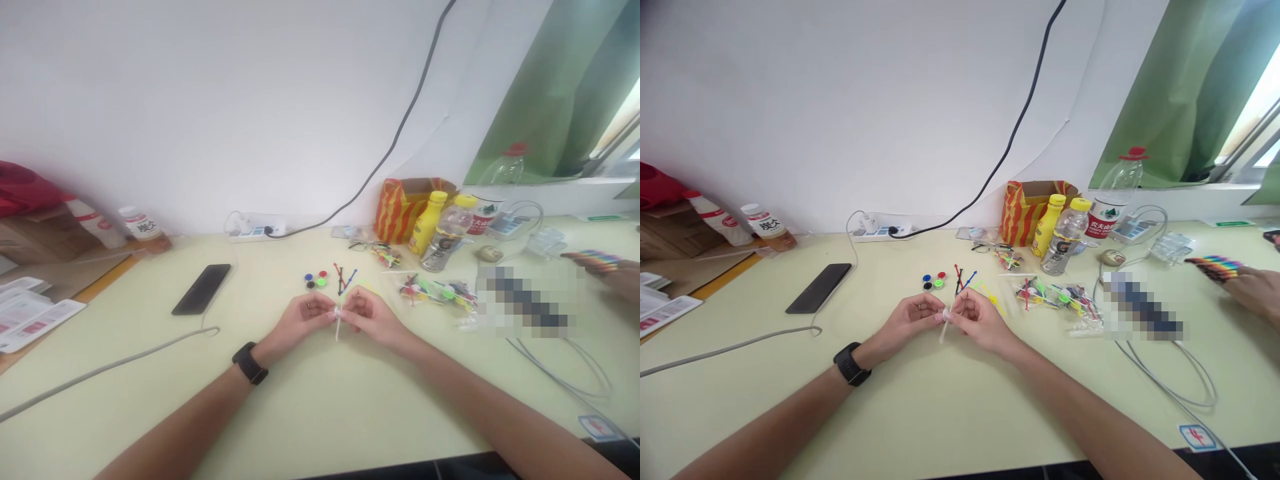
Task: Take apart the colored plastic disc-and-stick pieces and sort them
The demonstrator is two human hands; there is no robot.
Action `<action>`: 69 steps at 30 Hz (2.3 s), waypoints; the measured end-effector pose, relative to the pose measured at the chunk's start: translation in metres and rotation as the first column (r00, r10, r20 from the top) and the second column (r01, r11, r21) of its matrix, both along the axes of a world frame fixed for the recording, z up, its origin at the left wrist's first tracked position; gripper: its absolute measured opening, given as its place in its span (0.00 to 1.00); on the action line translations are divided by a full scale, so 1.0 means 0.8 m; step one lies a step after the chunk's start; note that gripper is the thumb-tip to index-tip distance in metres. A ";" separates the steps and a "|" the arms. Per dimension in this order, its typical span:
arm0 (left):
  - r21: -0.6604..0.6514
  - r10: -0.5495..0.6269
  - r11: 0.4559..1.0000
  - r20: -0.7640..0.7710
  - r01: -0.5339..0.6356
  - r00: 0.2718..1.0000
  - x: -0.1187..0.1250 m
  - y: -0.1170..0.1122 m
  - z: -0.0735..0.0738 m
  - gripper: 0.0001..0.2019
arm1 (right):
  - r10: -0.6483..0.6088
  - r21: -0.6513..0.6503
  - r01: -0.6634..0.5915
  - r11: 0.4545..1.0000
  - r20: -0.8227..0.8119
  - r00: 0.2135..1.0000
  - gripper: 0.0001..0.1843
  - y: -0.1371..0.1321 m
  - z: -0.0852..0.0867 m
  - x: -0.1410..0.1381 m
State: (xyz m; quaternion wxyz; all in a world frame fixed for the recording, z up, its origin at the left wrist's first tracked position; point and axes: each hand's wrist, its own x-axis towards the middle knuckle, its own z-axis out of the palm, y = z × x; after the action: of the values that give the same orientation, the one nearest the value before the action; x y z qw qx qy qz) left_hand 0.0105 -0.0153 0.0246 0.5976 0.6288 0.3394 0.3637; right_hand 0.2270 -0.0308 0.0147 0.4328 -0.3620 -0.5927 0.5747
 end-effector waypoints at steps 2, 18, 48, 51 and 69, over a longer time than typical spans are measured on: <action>-0.007 -0.008 1.000 0.000 0.008 1.000 0.000 0.000 -0.001 0.14 | 0.011 0.015 -0.011 1.000 0.014 1.000 0.23 0.001 -0.001 0.000; 0.010 0.078 0.997 0.030 -0.078 0.997 0.002 -0.002 0.002 0.13 | 0.105 0.028 -0.110 0.994 0.126 0.986 0.33 0.004 0.008 0.015; -0.102 0.104 0.989 0.000 -0.104 0.995 -0.002 0.011 -0.009 0.14 | -0.541 0.479 0.263 0.837 0.655 0.528 0.10 0.039 0.005 0.062; -0.106 0.096 0.990 0.000 -0.096 0.995 -0.003 0.012 -0.012 0.15 | -0.534 0.486 0.222 0.845 0.762 0.365 0.09 0.036 0.003 0.063; 0.146 -0.066 0.983 -0.286 0.112 0.956 0.004 -0.001 -0.006 0.14 | -0.258 0.360 0.010 0.933 0.650 0.715 0.11 0.011 0.005 0.030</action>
State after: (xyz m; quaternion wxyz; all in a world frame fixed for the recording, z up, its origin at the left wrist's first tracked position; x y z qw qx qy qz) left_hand 0.0135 -0.0158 0.0200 0.5070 0.7345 0.3613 0.2700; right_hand 0.2511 -0.0218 0.0186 0.2773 -0.5137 -0.7698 0.2582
